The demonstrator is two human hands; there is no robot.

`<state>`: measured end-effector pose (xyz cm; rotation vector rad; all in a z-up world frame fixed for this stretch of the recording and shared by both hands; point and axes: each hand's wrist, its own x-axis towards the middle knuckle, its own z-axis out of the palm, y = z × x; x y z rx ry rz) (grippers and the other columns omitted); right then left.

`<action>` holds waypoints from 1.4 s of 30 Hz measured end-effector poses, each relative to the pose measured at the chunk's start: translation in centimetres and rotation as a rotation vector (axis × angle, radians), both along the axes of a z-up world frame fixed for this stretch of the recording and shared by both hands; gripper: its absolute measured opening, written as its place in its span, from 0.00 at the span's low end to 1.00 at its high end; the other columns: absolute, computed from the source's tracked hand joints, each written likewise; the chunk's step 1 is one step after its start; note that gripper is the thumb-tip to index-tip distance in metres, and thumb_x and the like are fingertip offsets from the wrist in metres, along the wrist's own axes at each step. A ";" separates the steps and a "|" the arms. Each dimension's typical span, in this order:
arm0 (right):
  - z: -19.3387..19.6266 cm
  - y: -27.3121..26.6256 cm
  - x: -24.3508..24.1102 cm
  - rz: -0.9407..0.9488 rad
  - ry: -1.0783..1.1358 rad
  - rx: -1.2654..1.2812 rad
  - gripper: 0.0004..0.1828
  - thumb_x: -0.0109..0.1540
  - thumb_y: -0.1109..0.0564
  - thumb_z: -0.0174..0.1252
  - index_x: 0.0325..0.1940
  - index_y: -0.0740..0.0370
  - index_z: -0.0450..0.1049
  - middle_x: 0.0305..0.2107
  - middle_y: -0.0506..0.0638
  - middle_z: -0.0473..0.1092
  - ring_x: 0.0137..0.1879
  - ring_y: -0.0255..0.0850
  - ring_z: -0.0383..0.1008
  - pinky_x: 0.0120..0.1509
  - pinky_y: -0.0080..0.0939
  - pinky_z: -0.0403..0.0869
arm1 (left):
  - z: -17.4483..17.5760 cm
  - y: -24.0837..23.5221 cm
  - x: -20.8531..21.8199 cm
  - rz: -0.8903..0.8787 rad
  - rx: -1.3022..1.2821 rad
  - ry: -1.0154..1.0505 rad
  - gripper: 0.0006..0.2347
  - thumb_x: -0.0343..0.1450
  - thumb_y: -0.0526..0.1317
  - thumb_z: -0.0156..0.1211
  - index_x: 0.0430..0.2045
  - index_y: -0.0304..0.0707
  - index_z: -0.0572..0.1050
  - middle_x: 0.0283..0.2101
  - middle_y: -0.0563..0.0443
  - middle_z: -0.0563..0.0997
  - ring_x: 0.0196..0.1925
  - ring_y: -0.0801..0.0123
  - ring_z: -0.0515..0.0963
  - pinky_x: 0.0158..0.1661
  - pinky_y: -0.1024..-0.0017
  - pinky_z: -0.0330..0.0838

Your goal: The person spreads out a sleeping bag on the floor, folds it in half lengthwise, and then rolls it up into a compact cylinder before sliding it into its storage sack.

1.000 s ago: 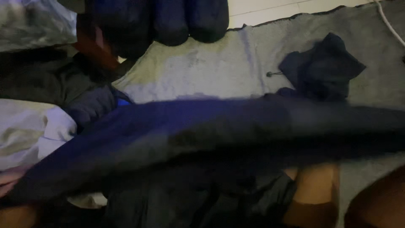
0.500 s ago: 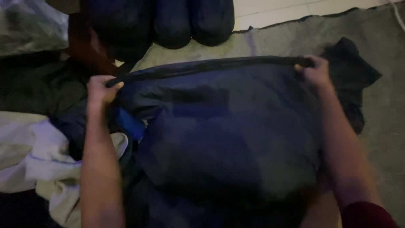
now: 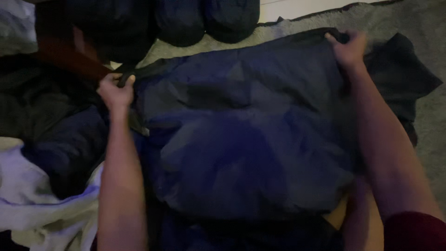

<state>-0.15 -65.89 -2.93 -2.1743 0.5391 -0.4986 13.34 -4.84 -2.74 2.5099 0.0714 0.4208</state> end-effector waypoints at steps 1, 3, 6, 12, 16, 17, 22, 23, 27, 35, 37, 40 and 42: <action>0.2 0.5 0.1 0.001 -0.004 0.001 0.14 0.73 0.48 0.80 0.49 0.58 0.84 0.44 0.47 0.83 0.49 0.35 0.83 0.50 0.38 0.81 | 0.1 -0.5 -0.8 0.001 0.001 -0.004 0.16 0.68 0.48 0.85 0.41 0.40 0.88 0.39 0.45 0.91 0.40 0.56 0.90 0.44 0.61 0.83; 0.6 1.3 0.1 -0.079 0.052 -0.256 0.17 0.64 0.61 0.80 0.55 0.61 0.83 0.47 0.57 0.83 0.52 0.46 0.86 0.55 0.44 0.85 | 0.1 -1.9 -2.4 -0.016 0.239 -0.027 0.15 0.75 0.36 0.71 0.57 0.45 0.80 0.58 0.40 0.74 0.60 0.39 0.74 0.44 0.28 0.75; 1.1 2.3 0.0 0.237 -0.049 -0.413 0.30 0.69 0.53 0.77 0.73 0.60 0.77 0.60 0.71 0.64 0.67 0.69 0.64 0.67 0.71 0.68 | 0.7 -2.9 -1.9 -0.490 0.274 -0.145 0.11 0.84 0.41 0.60 0.58 0.43 0.84 0.61 0.43 0.82 0.64 0.43 0.75 0.59 0.43 0.63; 0.0 6.5 1.6 0.632 0.086 -0.580 0.22 0.72 0.47 0.69 0.67 0.59 0.83 0.50 0.62 0.78 0.56 0.61 0.77 0.60 0.63 0.73 | 0.7 -7.4 -0.2 -0.559 0.113 0.292 0.19 0.78 0.52 0.65 0.65 0.57 0.79 0.50 0.55 0.88 0.62 0.51 0.80 0.68 0.50 0.46; -1.1 6.9 2.7 0.605 0.069 -0.501 0.14 0.67 0.62 0.73 0.57 0.64 0.84 0.51 0.61 0.82 0.54 0.56 0.81 0.63 0.57 0.76 | -0.4 -7.3 0.4 -0.561 0.193 0.239 0.22 0.77 0.51 0.69 0.67 0.50 0.78 0.48 0.46 0.87 0.56 0.42 0.82 0.61 0.44 0.57; -1.2 6.8 2.8 0.590 0.116 -0.487 0.08 0.70 0.61 0.70 0.54 0.65 0.84 0.47 0.61 0.79 0.51 0.58 0.78 0.58 0.58 0.74 | -0.3 -7.0 0.3 -0.635 0.139 0.201 0.16 0.79 0.47 0.69 0.58 0.40 0.83 0.48 0.44 0.85 0.54 0.45 0.82 0.56 0.49 0.66; -2.4 6.3 2.5 0.536 0.028 -0.426 0.03 0.73 0.68 0.64 0.47 0.67 0.83 0.49 0.59 0.75 0.51 0.61 0.76 0.48 0.61 0.73 | 0.5 -6.2 -1.1 -0.901 -0.028 -0.063 0.05 0.80 0.32 0.72 0.38 0.26 0.84 0.50 0.41 0.78 0.49 0.50 0.83 0.50 0.54 0.77; -2.8 6.4 2.5 0.507 0.022 -0.429 0.03 0.74 0.66 0.64 0.47 0.67 0.82 0.46 0.59 0.75 0.49 0.61 0.77 0.47 0.60 0.72 | 0.5 -6.0 -1.4 -0.883 0.055 -0.130 0.05 0.78 0.34 0.74 0.37 0.34 0.82 0.53 0.46 0.82 0.54 0.53 0.83 0.55 0.53 0.66; -4.5 7.0 1.7 0.404 0.008 -0.486 0.04 0.74 0.63 0.65 0.52 0.67 0.81 0.48 0.61 0.74 0.58 0.61 0.70 0.56 0.60 0.71 | 0.7 -5.6 -2.7 -0.946 0.111 -0.027 0.07 0.79 0.33 0.67 0.36 0.42 0.72 0.54 0.50 0.88 0.59 0.56 0.85 0.69 0.49 0.56; -4.0 5.9 2.6 0.395 0.018 -0.340 0.09 0.78 0.58 0.59 0.46 0.59 0.81 0.35 0.52 0.79 0.39 0.48 0.76 0.45 0.51 0.70 | 1.5 -5.3 -0.7 -0.810 0.255 0.321 0.13 0.83 0.50 0.59 0.43 0.42 0.84 0.37 0.47 0.85 0.42 0.48 0.83 0.56 0.52 0.66; -3.3 5.4 2.7 0.384 0.012 -0.346 0.12 0.80 0.57 0.58 0.45 0.61 0.82 0.35 0.53 0.79 0.38 0.46 0.75 0.44 0.51 0.70 | 1.8 -4.9 0.3 -0.741 0.270 0.507 0.21 0.82 0.56 0.59 0.48 0.35 0.88 0.48 0.41 0.90 0.52 0.46 0.86 0.55 0.52 0.71; -2.3 5.0 2.7 0.254 -0.189 -0.380 0.10 0.79 0.58 0.74 0.45 0.60 0.83 0.37 0.51 0.79 0.41 0.42 0.76 0.44 0.45 0.74 | 1.1 -4.5 1.7 -0.587 0.445 0.135 0.25 0.82 0.63 0.62 0.53 0.39 0.88 0.47 0.37 0.90 0.47 0.38 0.86 0.55 0.43 0.66; -2.3 4.2 2.9 0.148 -0.186 -0.661 0.15 0.75 0.49 0.78 0.43 0.54 0.80 0.35 0.48 0.77 0.43 0.50 0.76 0.52 0.56 0.64 | 0.4 -4.6 2.1 -0.566 0.415 -0.081 0.09 0.84 0.47 0.65 0.45 0.42 0.82 0.43 0.42 0.84 0.47 0.40 0.80 0.45 0.45 0.64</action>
